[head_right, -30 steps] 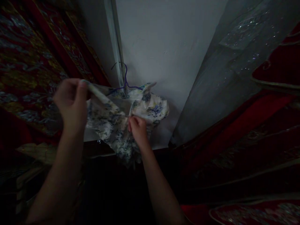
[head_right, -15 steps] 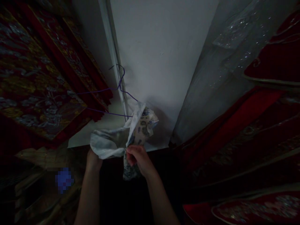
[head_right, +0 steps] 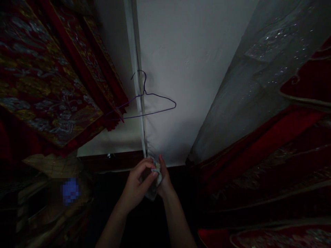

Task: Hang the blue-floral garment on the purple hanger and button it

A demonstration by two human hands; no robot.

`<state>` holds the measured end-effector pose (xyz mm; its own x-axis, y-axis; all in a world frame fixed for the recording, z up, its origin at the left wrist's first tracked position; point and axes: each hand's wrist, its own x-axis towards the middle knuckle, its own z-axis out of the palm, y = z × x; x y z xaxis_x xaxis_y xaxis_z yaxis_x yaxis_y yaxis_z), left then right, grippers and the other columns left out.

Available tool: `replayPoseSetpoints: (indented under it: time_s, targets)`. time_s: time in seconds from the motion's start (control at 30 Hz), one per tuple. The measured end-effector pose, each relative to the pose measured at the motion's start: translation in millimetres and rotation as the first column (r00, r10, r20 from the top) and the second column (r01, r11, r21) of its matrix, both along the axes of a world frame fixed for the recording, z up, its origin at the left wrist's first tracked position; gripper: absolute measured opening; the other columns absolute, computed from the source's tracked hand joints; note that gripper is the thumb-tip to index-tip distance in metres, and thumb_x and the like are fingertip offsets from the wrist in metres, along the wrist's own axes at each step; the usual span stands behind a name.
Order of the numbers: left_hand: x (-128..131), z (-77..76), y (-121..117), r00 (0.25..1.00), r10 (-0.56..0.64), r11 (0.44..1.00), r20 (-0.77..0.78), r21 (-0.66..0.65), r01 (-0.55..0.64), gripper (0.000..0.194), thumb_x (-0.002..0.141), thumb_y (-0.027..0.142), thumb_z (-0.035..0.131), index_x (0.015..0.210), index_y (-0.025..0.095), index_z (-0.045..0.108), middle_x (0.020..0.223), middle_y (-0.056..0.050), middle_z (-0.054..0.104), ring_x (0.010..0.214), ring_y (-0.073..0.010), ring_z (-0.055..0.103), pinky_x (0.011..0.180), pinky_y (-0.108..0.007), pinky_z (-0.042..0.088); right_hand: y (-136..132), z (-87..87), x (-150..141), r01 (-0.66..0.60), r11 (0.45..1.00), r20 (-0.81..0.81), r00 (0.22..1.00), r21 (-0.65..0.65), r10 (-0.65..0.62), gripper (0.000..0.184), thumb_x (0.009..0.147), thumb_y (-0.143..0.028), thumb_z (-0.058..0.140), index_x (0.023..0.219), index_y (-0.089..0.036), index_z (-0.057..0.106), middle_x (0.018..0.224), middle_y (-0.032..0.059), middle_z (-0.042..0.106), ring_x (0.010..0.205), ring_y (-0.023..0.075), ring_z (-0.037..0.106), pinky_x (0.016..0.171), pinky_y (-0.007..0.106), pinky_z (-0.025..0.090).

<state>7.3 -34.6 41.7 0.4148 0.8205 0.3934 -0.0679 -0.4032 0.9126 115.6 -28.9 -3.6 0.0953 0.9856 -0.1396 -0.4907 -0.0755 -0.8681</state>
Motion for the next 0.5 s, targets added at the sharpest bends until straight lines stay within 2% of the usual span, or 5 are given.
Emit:
replayPoseSetpoints:
  time_s: [0.13, 0.23, 0.3, 0.4, 0.5]
  targets:
    - [-27, 4.4, 37, 0.954, 0.286, 0.943, -0.088, 0.203, -0.264, 0.011, 0.093, 0.034, 0.064, 0.094, 0.023, 0.067, 0.104, -0.008, 0.068, 0.106, -0.0256, 0.062, 0.096, -0.038, 0.048, -11, 18.8, -9, -0.217, 0.974, -0.039, 0.975, 0.067, 0.220, 0.062, 0.079, -0.081, 0.054, 0.079, -0.020, 0.068, 0.067, 0.0057, 0.066, 0.073, 0.0241, 0.066, 0.065, 0.033, 0.052]
    - [-51, -4.7, 63, 0.968, 0.224, 0.975, -0.113, 0.036, -0.221, 0.024, 0.094, 0.045, 0.060, 0.104, 0.024, 0.067, 0.100, -0.006, 0.070, 0.098, -0.0248, 0.064, 0.089, -0.036, 0.052, 1, 36.6, -5, -0.342, 0.931, 0.230, 0.924, 0.129, 0.307, 0.028, 0.066, -0.040, 0.080, 0.081, -0.019, 0.068, 0.066, -0.0008, 0.064, 0.063, 0.0169, 0.060, 0.060, 0.027, 0.047]
    - [-65, -15.1, 68, 0.987, 0.016, 0.991, -0.157, -0.126, -0.036, 0.035, 0.097, 0.051, 0.052, 0.113, 0.024, 0.067, 0.102, -0.006, 0.072, 0.097, -0.0242, 0.066, 0.087, -0.035, 0.054, 18, 52.7, 4, -0.305, 0.936, 0.398, 0.892, 0.175, 0.216, 0.016, 0.061, -0.021, 0.072, 0.076, -0.019, 0.066, 0.063, -0.0037, 0.060, 0.056, 0.0132, 0.053, 0.054, 0.023, 0.042]
    - [-83, -27.7, 62, 0.888, -0.280, 0.949, -0.365, -0.246, 0.198, 0.040, 0.093, 0.055, 0.056, 0.109, 0.022, 0.072, 0.101, -0.006, 0.075, 0.098, -0.0263, 0.068, 0.088, -0.036, 0.054, 52, 78.1, 20, -0.065, 0.911, 0.464, 0.874, 0.407, -0.145, 0.018, 0.058, -0.014, 0.060, 0.074, -0.020, 0.064, 0.069, -0.0038, 0.061, 0.062, 0.0134, 0.053, 0.057, 0.022, 0.042]
    - [-99, -25.3, 59, 0.806, -0.228, 0.972, -0.547, -0.181, 0.151, 0.035, 0.080, 0.050, 0.071, 0.100, 0.022, 0.075, 0.093, -0.005, 0.077, 0.087, -0.0286, 0.070, 0.080, -0.034, 0.055, 94, 89.2, 25, 0.129, 0.844, 0.387, 0.845, 0.521, -0.369, 0.033, 0.064, -0.018, 0.061, 0.096, -0.023, 0.065, 0.082, -0.0030, 0.066, 0.075, 0.0155, 0.060, 0.069, 0.023, 0.048]
